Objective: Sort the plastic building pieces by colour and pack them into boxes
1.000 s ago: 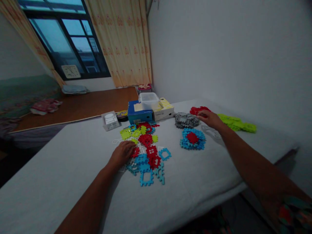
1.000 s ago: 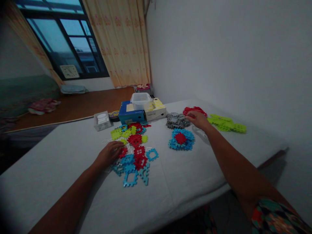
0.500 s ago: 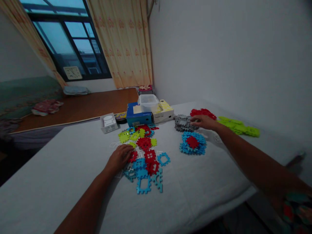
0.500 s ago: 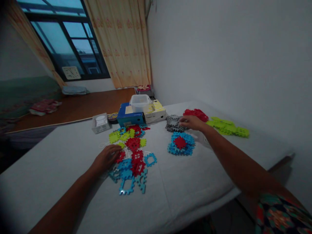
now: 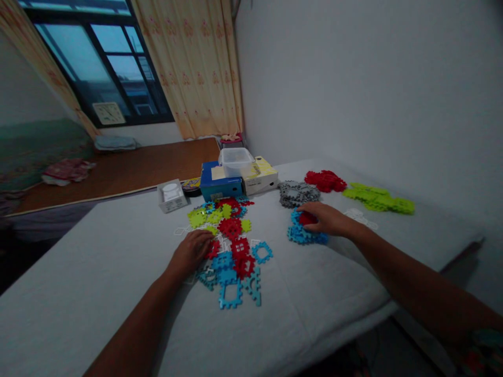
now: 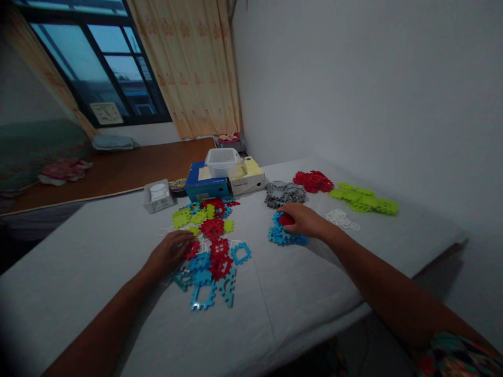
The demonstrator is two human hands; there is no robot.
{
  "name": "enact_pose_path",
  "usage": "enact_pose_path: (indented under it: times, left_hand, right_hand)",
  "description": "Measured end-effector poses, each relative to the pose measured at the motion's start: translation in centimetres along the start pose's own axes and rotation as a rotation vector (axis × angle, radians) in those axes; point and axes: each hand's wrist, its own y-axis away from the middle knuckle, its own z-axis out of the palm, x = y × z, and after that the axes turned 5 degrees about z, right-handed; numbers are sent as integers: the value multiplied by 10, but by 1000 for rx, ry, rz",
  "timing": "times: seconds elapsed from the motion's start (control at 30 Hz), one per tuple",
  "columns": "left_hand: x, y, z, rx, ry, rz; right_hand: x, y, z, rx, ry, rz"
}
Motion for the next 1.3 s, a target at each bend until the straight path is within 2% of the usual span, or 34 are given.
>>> enact_pose_path:
  times: [0.1,0.2,0.27,0.33,0.4,0.47,0.63,0.77,0.83,0.9,1.0,1.07,1.2,1.3]
  left_hand:
    - [0,1,-1,3,0,-5]
    - [-1,2,0,8,1,-2]
    - [-2,2,0,6,-3,-3]
    - [-1,2,0,8,-9,-8]
    - [-1,2,0,14,-11,-11]
    - [-1,2,0,17,-7,-7]
    - [-1,3,1,17,-7,-10]
    - [-4,5,4,26,-10,-3]
    - [-6,5,5,25,-3,-4]
    - [-7,4,6,25,5,-13]
    - [-5,3,5,20,15,-18]
    - [-1,1,3,13,18,-15]
    - [10,0,-3,-17,27,-24]
    - [14,-1,-5,-23,36,-34]
  right_hand:
    - [4,3,-10,36,-23,4]
    - [34,-9,-29,112,-57,47]
    - [68,-27,-40,181,-16,160]
    - [105,-51,-45,215,74,343]
    - [137,-75,-45,205,150,530]
    - [160,-95,-41,193,187,629]
    - [189,-119,-31,253,189,529]
    - [193,-116,-33,448,134,526]
    - [182,-107,-37,526,106,505]
    - [159,-93,-38,557,55,448]
    - [100,-67,-29,540,-76,349]
    - [50,-49,-16,463,-180,219]
    - [-49,-23,17,207,-365,-122]
    - [-97,-23,38,38,-346,-294]
